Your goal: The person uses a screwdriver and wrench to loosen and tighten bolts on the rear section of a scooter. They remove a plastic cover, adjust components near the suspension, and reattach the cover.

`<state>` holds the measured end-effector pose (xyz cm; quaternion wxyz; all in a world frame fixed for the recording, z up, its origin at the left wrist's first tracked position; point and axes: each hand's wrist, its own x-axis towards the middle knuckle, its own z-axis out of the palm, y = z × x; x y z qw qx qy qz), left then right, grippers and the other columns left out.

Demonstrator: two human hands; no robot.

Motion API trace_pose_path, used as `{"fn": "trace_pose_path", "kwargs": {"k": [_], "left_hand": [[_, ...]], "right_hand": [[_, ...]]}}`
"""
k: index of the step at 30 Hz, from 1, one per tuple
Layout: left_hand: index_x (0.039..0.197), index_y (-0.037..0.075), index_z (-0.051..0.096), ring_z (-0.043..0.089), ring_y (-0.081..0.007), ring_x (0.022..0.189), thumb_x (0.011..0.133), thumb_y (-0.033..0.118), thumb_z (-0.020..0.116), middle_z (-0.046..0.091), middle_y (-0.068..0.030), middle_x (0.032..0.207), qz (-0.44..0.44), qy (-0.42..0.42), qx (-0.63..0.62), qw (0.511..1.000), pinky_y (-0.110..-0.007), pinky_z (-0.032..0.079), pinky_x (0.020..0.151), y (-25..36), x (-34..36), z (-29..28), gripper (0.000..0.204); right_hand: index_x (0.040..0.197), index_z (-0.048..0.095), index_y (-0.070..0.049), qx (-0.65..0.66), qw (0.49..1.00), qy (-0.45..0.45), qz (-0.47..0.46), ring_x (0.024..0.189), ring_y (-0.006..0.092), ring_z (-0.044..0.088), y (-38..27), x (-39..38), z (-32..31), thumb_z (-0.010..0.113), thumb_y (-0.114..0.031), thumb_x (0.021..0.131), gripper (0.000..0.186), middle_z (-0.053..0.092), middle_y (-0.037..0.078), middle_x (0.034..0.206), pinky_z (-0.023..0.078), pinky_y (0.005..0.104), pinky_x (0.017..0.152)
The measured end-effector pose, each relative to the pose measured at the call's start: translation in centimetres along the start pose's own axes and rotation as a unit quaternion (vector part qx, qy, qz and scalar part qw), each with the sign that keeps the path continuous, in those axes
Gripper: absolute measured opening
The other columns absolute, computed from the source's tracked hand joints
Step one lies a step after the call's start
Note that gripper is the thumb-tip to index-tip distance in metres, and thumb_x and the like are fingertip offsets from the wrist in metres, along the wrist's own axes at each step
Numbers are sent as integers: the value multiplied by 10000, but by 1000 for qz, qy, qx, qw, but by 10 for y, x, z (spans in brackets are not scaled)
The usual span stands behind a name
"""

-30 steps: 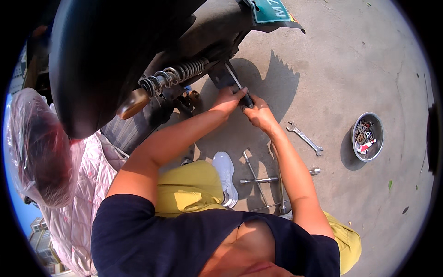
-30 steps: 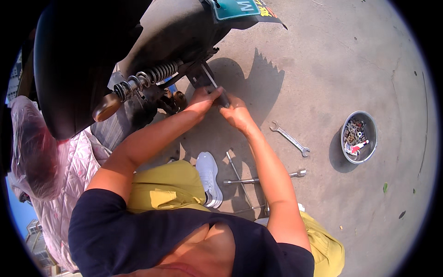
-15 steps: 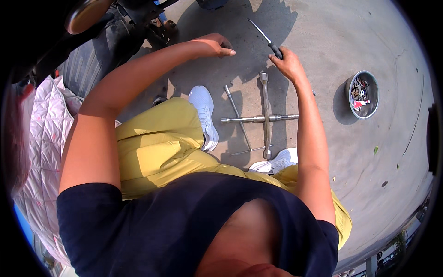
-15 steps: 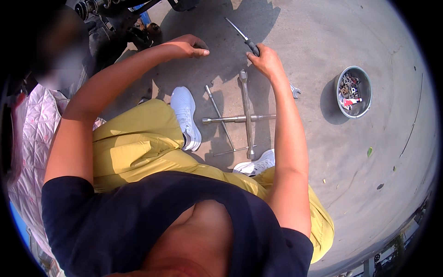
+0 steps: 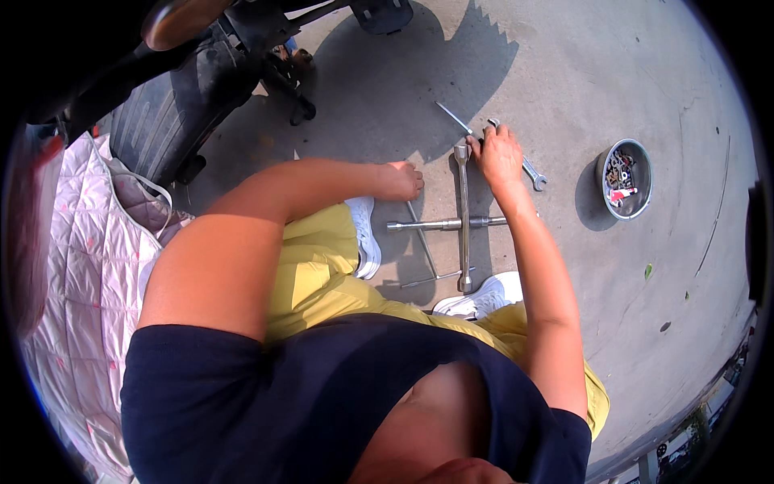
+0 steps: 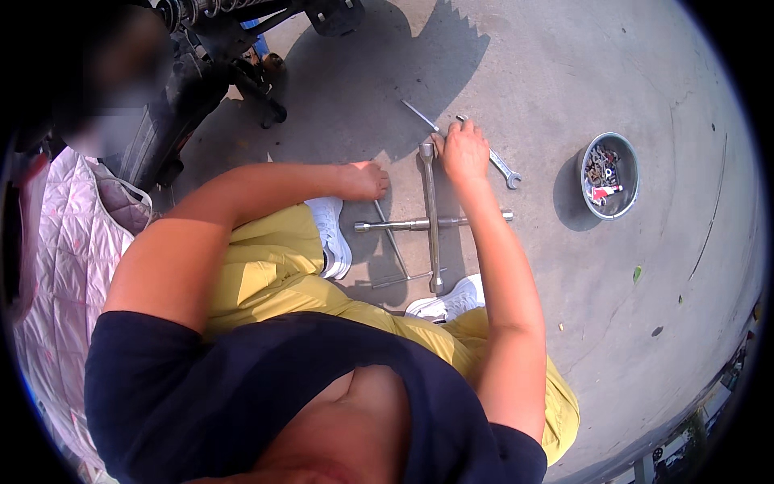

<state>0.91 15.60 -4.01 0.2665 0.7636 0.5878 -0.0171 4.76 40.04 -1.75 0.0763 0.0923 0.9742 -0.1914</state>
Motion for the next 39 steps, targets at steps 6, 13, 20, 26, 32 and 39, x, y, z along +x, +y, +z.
{"fn": "trace_pose_path", "kwargs": {"k": [6,13,20,26,32,39], "left_hand": [[827,64,651,656,-308,798,734,252,659,664,-122,809,-84,-173,-95,977,-423,508,681,7,-3,-12,211],[734,81,674,642,-333,707,735,476,645,643,-118,681,-61,-104,-123,985,-443,487,600,5,-30,-46,396],[669,88,666,628,-325,646,713,526,644,613,-93,597,-49,-115,-65,990,-427,468,547,-11,-85,-133,441],[696,96,655,616,-317,633,728,454,678,609,-95,607,-140,-80,-7,987,-423,463,557,-27,-111,-206,361],[741,64,648,601,-343,696,764,410,687,613,-127,672,-282,-42,-81,955,-434,450,600,-52,-116,-234,349],[724,-18,604,558,-236,595,755,455,720,533,-143,609,-316,-20,-298,900,-407,405,558,-95,-99,-232,488]], "right_hand": [[976,541,35,133,971,-197,35,895,421,624,-21,-26,5,608,-429,843,487,642,267,898,490,478,769],[1020,471,88,221,955,-197,31,914,476,587,2,-14,20,563,-287,871,415,606,330,927,459,506,822],[973,495,82,168,968,-186,19,901,461,598,3,10,13,583,-270,872,377,611,328,905,470,506,788],[1084,556,19,24,954,-297,-32,997,380,595,-19,25,-65,553,-242,875,334,610,241,1078,480,439,852],[1202,526,13,162,908,-154,-355,943,333,576,-42,-16,-148,532,-29,792,412,574,175,993,449,411,866],[1391,346,34,58,948,-36,-311,868,286,588,-23,-64,-155,571,66,687,740,575,133,878,380,430,996]]}}
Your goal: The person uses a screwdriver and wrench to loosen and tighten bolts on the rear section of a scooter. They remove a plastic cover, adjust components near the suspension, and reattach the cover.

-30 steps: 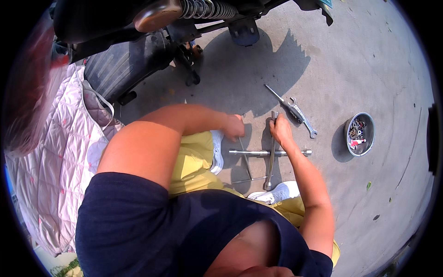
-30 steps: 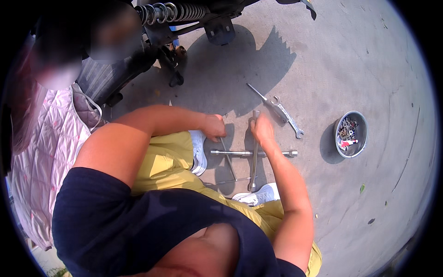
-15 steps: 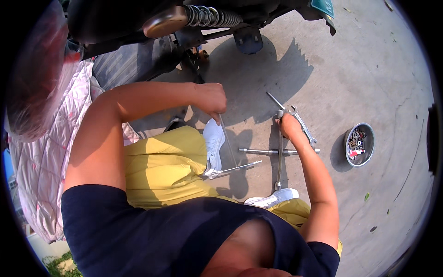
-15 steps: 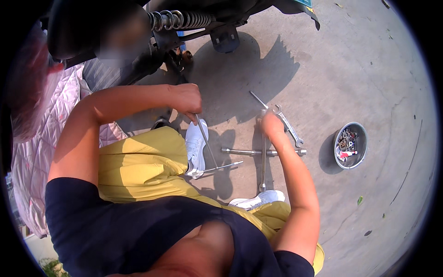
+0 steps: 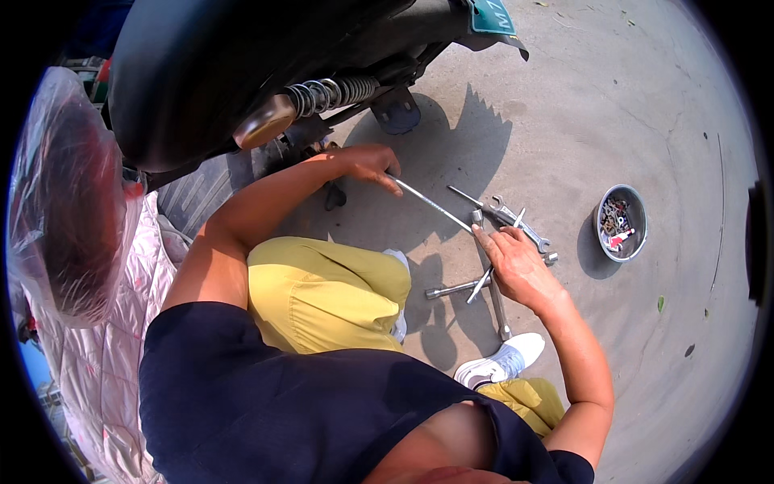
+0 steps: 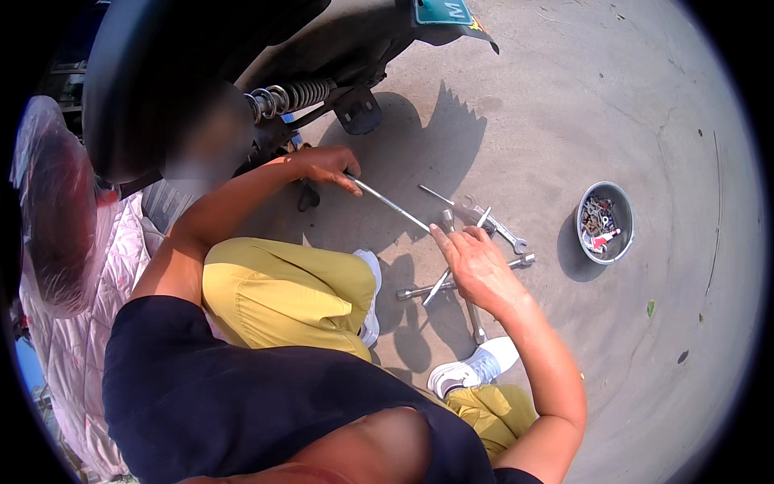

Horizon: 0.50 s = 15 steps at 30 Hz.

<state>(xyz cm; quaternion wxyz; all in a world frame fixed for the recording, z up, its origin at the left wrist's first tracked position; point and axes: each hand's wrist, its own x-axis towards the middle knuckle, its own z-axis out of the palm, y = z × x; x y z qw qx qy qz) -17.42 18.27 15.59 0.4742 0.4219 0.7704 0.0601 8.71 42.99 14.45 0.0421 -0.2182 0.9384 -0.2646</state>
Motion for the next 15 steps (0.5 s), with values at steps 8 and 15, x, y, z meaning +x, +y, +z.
{"fn": "trace_pose_path", "kwargs": {"k": [8,15], "left_hand": [[796,13,627,607,-134,591,773,258,752,599,-36,659,24,-42,-286,957,-257,398,476,15,38,-23,276],[1026,-23,558,660,-172,810,947,207,551,641,-153,899,108,105,-752,641,-236,523,622,-1,44,15,243]], "right_hand": [[995,579,18,133,942,265,157,841,332,575,5,-26,72,604,-35,796,208,595,166,836,418,424,825],[1002,582,13,222,878,337,259,836,366,561,-12,33,126,580,-91,878,162,617,174,899,439,412,770]]}}
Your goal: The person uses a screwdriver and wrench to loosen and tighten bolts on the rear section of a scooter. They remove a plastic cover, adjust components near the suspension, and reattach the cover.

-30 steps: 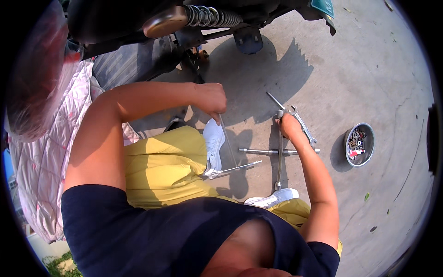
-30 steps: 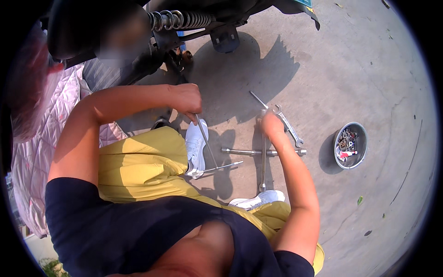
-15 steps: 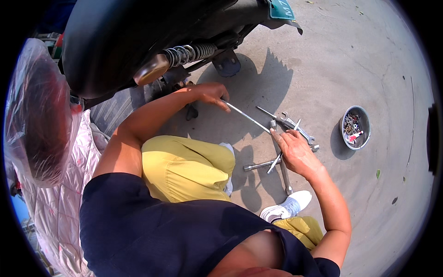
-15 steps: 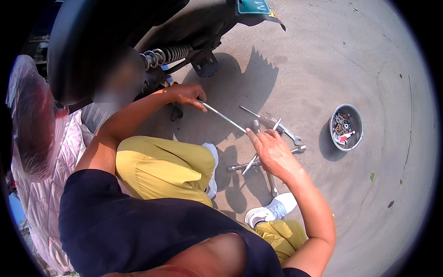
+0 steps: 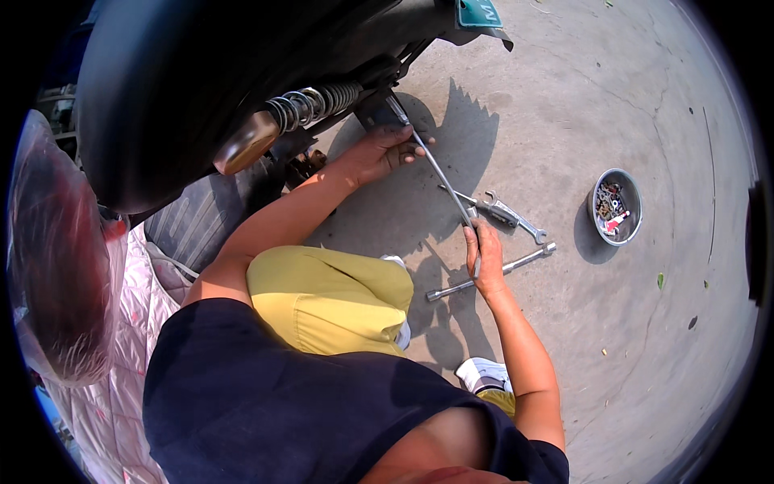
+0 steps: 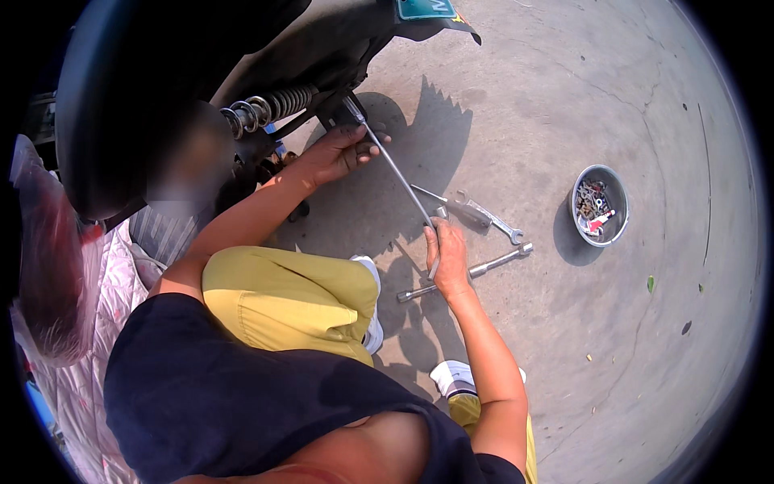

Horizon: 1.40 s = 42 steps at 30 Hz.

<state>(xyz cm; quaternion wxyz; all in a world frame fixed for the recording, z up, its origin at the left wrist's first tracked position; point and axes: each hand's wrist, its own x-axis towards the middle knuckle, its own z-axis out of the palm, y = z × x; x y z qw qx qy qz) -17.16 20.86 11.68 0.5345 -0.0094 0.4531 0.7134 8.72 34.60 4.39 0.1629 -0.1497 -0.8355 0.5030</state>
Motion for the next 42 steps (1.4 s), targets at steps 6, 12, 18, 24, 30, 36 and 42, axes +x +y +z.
{"fn": "trace_pose_path", "kwargs": {"k": [6,12,18,24,30,36,42], "left_hand": [[1029,5,538,603,-126,686,981,234,482,634,-99,842,-44,53,230,971,-221,495,633,-34,21,22,241],[1056,-8,506,627,-148,758,980,205,486,608,-101,894,-31,69,169,983,-234,518,645,-36,30,23,227],[1047,-11,511,628,-143,774,976,205,496,594,-88,913,0,41,151,988,-232,524,654,-41,35,17,228],[1031,-3,527,629,-142,763,972,220,507,601,-86,918,0,55,168,984,-232,524,656,-44,34,13,232],[971,-23,568,618,-130,745,991,216,455,634,-105,896,7,3,157,988,-232,500,628,-41,36,12,266],[981,5,579,573,-106,682,961,271,528,647,-103,909,-155,-105,103,977,-233,458,606,-78,24,39,272],[939,-10,581,563,-102,668,1015,255,390,631,-95,885,-118,-8,110,987,-221,472,602,-99,28,47,336]], "right_hand": [[992,572,18,-114,990,51,-62,815,338,570,3,15,13,593,-74,864,160,622,162,876,420,413,777],[1007,556,-4,-195,969,66,-136,797,288,573,21,32,7,634,-56,800,227,578,124,788,408,414,805],[997,550,-20,-245,955,76,-147,818,265,562,35,33,14,643,-82,786,239,555,101,818,408,427,834],[1001,550,-21,-228,958,89,-148,808,267,558,35,32,23,644,-78,787,241,545,101,812,407,432,828],[1009,553,-25,-258,946,108,-164,746,255,544,38,33,16,624,-139,833,222,538,91,774,422,409,793],[1082,536,-24,625,720,28,301,619,167,499,26,36,23,500,-411,948,411,540,61,765,465,333,670],[1158,479,6,275,888,152,336,944,278,585,10,21,-9,540,-400,934,468,559,159,1014,489,411,830]]}}
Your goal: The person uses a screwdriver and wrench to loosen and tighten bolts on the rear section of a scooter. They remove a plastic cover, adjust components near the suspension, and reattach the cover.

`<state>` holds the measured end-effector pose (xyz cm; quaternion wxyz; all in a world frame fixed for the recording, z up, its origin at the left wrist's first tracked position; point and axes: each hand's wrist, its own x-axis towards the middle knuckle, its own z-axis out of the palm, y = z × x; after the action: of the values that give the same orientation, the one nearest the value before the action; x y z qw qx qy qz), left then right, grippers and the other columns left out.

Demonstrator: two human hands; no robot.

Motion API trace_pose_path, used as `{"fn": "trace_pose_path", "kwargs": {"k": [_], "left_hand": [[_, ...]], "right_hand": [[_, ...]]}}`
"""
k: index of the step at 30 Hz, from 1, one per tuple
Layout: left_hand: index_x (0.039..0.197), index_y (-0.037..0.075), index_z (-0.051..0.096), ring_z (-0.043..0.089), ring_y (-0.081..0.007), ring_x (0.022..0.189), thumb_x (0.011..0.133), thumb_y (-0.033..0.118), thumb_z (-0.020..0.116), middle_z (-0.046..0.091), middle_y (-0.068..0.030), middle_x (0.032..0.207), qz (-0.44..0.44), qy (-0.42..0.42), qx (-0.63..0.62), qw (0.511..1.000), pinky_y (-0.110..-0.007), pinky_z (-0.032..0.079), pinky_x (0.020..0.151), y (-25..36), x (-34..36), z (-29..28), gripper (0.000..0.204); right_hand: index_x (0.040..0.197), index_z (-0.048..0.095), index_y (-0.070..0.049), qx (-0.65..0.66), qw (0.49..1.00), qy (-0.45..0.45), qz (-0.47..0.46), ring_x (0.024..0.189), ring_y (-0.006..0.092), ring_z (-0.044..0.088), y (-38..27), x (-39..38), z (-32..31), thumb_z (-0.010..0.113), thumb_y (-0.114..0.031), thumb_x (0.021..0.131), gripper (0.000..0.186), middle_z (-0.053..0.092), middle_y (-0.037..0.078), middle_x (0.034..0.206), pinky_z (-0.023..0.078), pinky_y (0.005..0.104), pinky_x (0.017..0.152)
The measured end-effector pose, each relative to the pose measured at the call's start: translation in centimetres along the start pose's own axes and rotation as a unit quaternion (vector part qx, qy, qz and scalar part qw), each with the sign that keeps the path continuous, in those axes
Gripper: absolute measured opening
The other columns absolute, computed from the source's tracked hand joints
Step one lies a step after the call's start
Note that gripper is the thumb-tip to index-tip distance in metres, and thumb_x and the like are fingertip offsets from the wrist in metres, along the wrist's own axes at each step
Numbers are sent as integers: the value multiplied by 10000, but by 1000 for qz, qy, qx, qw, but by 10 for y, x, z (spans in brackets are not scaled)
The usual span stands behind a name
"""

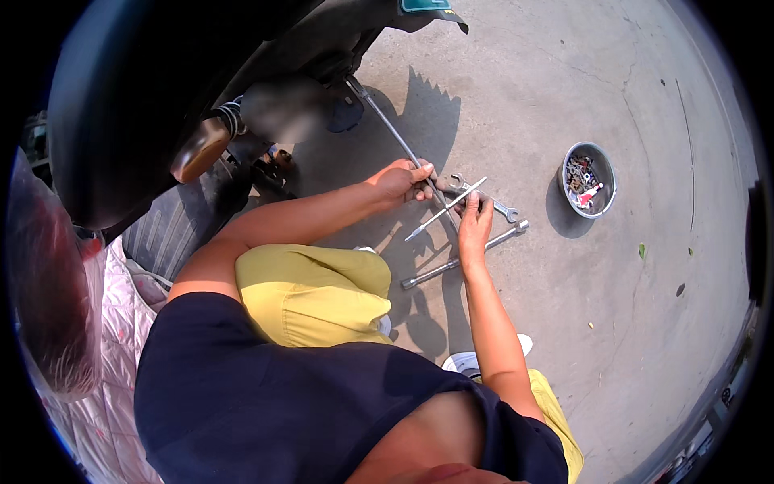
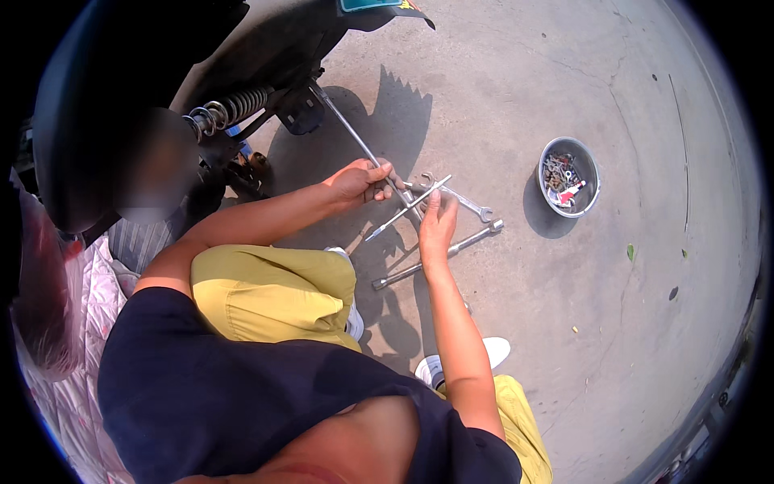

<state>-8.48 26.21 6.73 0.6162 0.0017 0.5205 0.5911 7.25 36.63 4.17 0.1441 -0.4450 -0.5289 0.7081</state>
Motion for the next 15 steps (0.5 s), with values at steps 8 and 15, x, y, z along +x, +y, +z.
{"fn": "trace_pose_path", "kwargs": {"k": [8,15], "left_hand": [[907,0,581,522,-103,594,1012,272,404,621,-66,824,-17,7,5,1000,-224,441,552,8,-8,9,341],[893,9,562,501,-102,572,1012,320,391,617,-82,810,-15,6,6,1000,-230,418,530,13,-5,11,374]], "right_hand": [[1122,524,14,-2,973,-228,23,845,253,659,7,-12,-8,519,-356,945,410,634,145,915,540,301,586],[1167,504,35,37,980,-113,158,693,240,678,9,-3,-10,399,-280,1004,370,665,131,894,555,320,603]]}}
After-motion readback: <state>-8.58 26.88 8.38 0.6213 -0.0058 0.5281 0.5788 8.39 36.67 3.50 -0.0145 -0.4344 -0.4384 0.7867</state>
